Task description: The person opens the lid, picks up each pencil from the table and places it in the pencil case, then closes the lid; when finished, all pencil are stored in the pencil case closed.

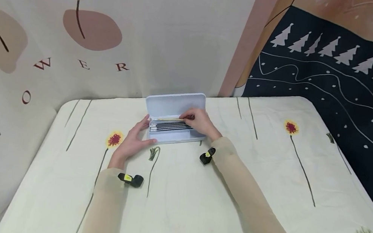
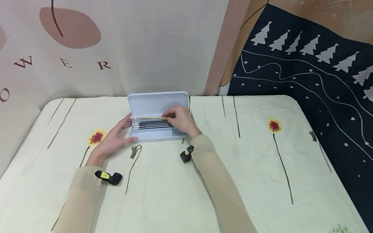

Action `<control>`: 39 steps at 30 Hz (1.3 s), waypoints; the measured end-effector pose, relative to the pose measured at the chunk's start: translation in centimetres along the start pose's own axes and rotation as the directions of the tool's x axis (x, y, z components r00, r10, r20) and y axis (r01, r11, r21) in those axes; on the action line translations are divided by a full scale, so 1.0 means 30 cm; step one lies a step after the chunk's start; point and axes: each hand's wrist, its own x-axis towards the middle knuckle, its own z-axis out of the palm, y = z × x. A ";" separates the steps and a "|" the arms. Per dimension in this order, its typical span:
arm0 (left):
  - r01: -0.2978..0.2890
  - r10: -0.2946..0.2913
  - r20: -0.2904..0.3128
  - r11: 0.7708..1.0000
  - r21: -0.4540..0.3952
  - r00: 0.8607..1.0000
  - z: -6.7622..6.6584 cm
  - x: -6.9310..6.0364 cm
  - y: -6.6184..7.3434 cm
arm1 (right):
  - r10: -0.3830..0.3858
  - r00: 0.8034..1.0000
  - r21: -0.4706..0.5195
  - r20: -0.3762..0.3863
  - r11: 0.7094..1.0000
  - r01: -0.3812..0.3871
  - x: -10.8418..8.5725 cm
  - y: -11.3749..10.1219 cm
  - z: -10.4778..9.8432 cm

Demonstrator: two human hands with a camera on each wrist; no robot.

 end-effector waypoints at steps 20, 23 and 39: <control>0.012 -0.012 0.001 1.000 0.001 1.000 -0.001 0.002 0.000 | -0.001 0.999 -0.024 -0.041 1.000 0.000 0.006 0.010 0.031; 0.008 -0.008 0.000 1.000 0.005 1.000 -0.001 0.002 0.000 | -0.003 0.999 -0.011 -0.043 1.000 0.002 0.004 0.011 0.032; 0.006 -0.006 -0.002 1.000 0.007 1.000 0.000 -0.003 0.006 | 0.066 0.989 0.104 -0.129 0.993 -0.053 -0.056 0.002 -0.014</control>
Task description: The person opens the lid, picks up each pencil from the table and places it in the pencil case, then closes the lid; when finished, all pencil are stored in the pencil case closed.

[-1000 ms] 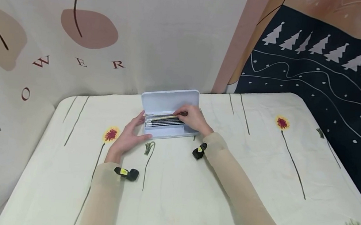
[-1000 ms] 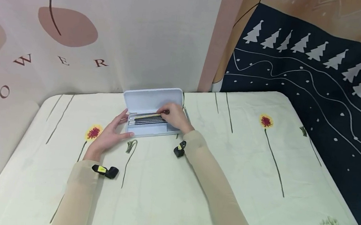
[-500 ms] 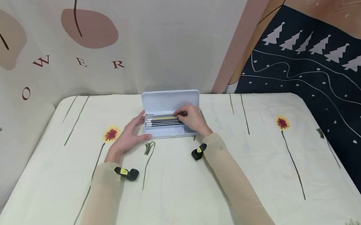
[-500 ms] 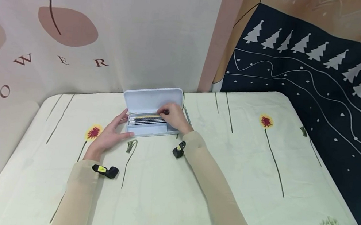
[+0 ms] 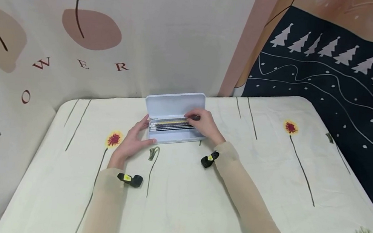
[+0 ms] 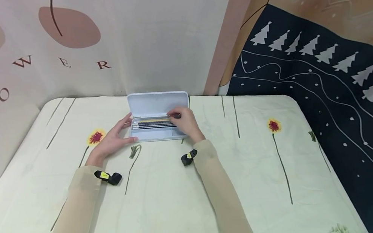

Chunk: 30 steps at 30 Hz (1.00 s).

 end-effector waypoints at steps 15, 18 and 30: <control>0.009 -0.009 0.013 1.000 -0.009 1.000 0.001 0.000 -0.003 | 0.020 0.997 0.023 -0.071 1.000 -0.018 -0.068 0.016 -0.100; 0.003 -0.003 0.015 1.000 -0.014 1.000 0.002 0.000 -0.006 | 0.041 0.996 0.034 -0.085 0.999 -0.038 -0.083 0.016 -0.121; 0.001 -0.001 0.006 1.000 0.030 1.000 0.001 0.003 -0.010 | 0.124 0.985 0.017 -0.123 0.992 -0.123 -0.149 0.064 -0.188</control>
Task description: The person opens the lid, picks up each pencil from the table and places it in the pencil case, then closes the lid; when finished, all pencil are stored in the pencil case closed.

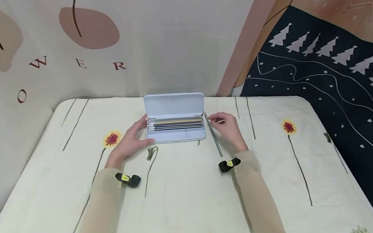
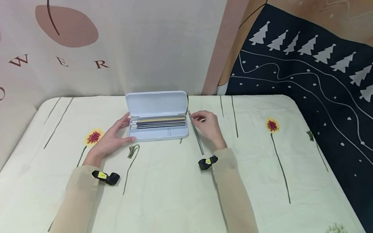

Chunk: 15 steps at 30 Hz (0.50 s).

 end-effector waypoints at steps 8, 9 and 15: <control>0.012 -0.012 0.003 1.000 0.000 1.000 0.000 -0.003 0.005 | 0.063 0.997 0.014 -0.047 0.998 -0.063 -0.045 0.040 -0.027; 0.013 -0.013 0.004 1.000 0.002 1.000 -0.001 -0.003 0.005 | 0.070 0.996 0.016 -0.051 0.997 -0.069 -0.051 0.044 -0.027; 0.013 -0.013 0.005 1.000 -0.005 1.000 -0.001 -0.002 0.003 | 0.129 0.990 0.024 -0.048 0.991 -0.128 -0.079 0.062 -0.022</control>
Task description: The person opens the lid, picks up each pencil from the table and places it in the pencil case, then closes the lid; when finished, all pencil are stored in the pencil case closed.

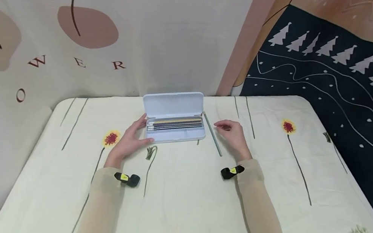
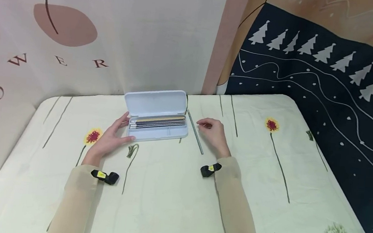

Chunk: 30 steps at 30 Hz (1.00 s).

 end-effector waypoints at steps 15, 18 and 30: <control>-0.009 0.009 0.001 1.000 -0.016 1.000 0.000 0.001 -0.001 | 0.047 0.998 -0.048 0.030 0.998 -0.046 -0.015 -0.005 0.049; -0.007 0.007 0.002 1.000 -0.017 1.000 0.000 0.001 -0.002 | 0.047 0.999 -0.079 0.026 0.996 -0.045 -0.012 -0.005 0.061; -0.004 0.004 0.000 1.000 -0.017 1.000 -0.002 0.001 0.001 | 0.055 0.998 -0.110 -0.021 0.992 -0.057 -0.031 -0.011 0.070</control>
